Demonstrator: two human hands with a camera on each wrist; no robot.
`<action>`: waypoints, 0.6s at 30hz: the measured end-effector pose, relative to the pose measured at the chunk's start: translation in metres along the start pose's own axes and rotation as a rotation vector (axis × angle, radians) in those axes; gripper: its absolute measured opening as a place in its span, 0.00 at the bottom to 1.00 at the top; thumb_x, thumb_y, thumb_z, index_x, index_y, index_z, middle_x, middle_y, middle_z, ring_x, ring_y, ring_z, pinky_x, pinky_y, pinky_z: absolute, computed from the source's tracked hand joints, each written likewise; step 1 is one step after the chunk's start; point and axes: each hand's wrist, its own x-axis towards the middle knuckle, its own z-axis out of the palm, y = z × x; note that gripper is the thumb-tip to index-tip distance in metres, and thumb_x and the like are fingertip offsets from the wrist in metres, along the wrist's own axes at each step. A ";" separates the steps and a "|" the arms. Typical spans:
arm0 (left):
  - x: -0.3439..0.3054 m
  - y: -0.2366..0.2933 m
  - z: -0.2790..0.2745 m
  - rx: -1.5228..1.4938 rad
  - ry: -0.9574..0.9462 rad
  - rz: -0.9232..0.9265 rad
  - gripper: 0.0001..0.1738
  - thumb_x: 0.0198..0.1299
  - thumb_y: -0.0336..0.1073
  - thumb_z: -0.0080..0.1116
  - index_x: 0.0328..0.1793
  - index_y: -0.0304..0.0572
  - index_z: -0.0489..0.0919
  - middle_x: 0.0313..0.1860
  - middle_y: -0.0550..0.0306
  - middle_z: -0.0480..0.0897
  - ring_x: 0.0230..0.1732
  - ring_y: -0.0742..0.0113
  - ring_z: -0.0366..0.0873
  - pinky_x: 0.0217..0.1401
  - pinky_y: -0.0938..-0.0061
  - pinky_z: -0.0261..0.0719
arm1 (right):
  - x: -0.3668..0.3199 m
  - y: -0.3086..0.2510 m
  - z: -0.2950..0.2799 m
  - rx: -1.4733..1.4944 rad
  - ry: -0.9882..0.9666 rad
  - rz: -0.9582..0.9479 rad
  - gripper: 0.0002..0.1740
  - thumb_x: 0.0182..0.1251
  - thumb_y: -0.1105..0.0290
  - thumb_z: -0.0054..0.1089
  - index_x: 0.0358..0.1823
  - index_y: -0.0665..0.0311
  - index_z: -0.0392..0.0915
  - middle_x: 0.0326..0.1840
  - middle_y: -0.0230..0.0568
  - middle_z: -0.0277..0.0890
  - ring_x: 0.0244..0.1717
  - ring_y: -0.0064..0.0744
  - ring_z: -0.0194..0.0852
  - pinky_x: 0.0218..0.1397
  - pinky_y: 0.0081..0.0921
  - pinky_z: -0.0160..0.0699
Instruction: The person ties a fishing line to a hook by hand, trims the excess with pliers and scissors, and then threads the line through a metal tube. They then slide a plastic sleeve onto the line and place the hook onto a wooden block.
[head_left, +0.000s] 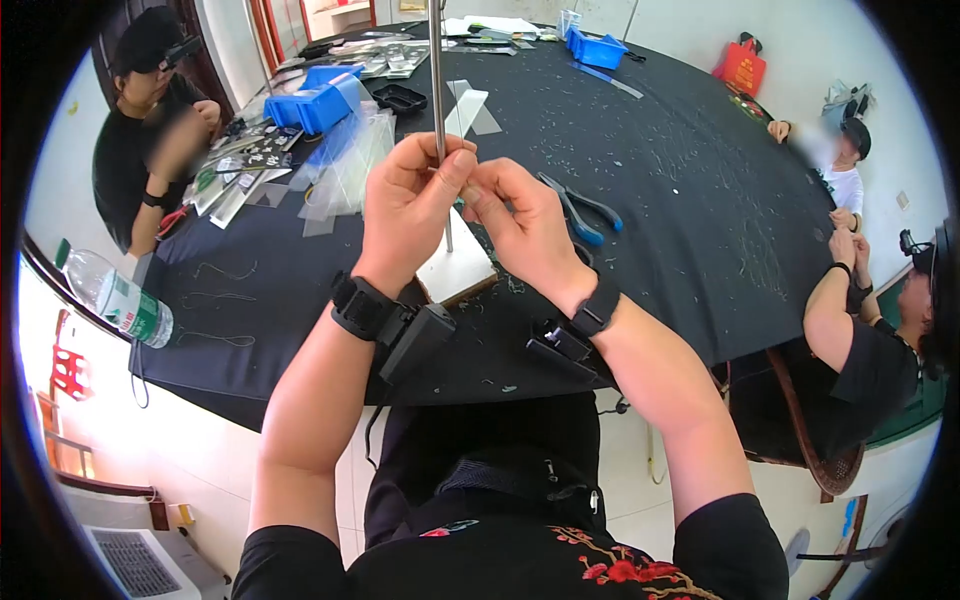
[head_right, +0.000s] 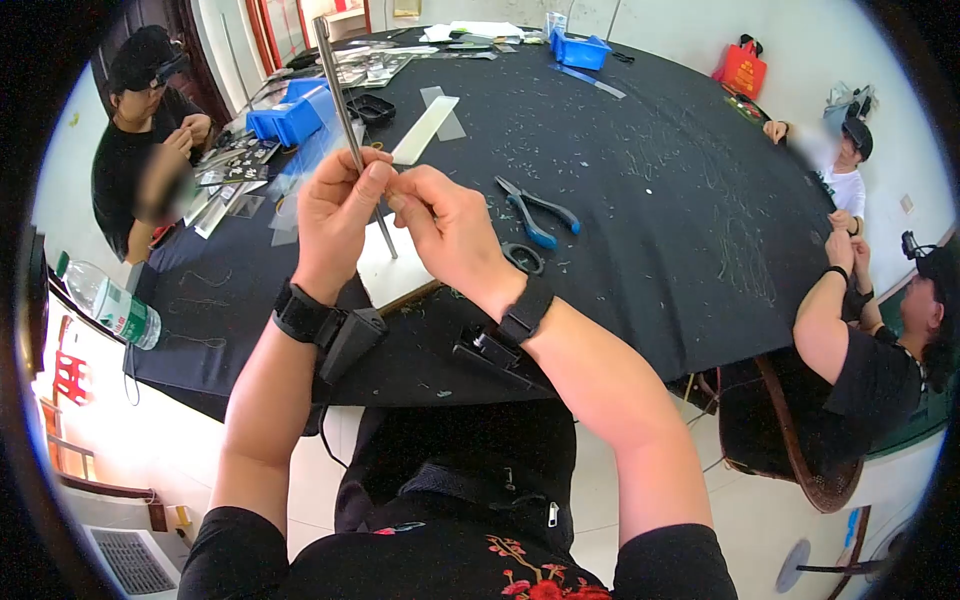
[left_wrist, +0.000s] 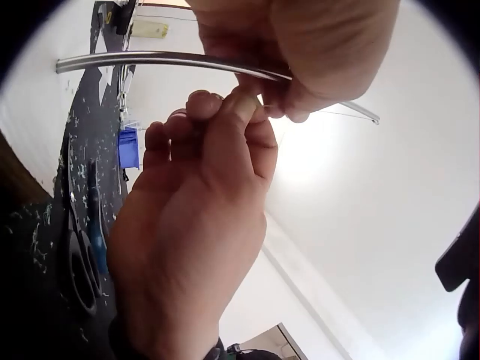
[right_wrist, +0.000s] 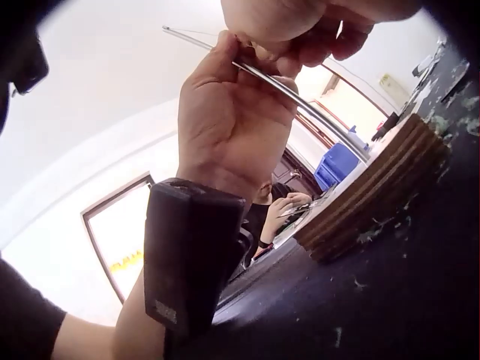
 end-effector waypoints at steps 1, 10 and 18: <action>0.000 -0.002 0.000 0.018 0.009 0.018 0.07 0.57 0.30 0.55 0.39 0.34 0.75 0.31 0.62 0.78 0.29 0.81 0.73 0.32 0.85 0.71 | -0.001 0.000 -0.002 -0.060 -0.009 -0.025 0.05 0.59 0.76 0.50 0.36 0.68 0.72 0.26 0.42 0.75 0.27 0.29 0.77 0.31 0.22 0.73; -0.004 -0.005 0.003 0.097 0.056 0.036 0.05 0.58 0.31 0.55 0.39 0.38 0.75 0.31 0.66 0.76 0.29 0.82 0.67 0.33 0.87 0.65 | -0.006 0.016 -0.017 -0.152 0.016 0.136 0.05 0.58 0.74 0.52 0.34 0.66 0.75 0.25 0.42 0.76 0.26 0.30 0.77 0.30 0.22 0.72; -0.004 -0.004 0.005 0.162 0.064 0.057 0.04 0.57 0.30 0.56 0.35 0.38 0.75 0.23 0.70 0.71 0.23 0.85 0.63 0.26 0.88 0.62 | 0.051 -0.062 -0.020 -0.033 0.182 -0.110 0.11 0.58 0.70 0.57 0.38 0.69 0.76 0.28 0.38 0.76 0.26 0.17 0.70 0.28 0.15 0.68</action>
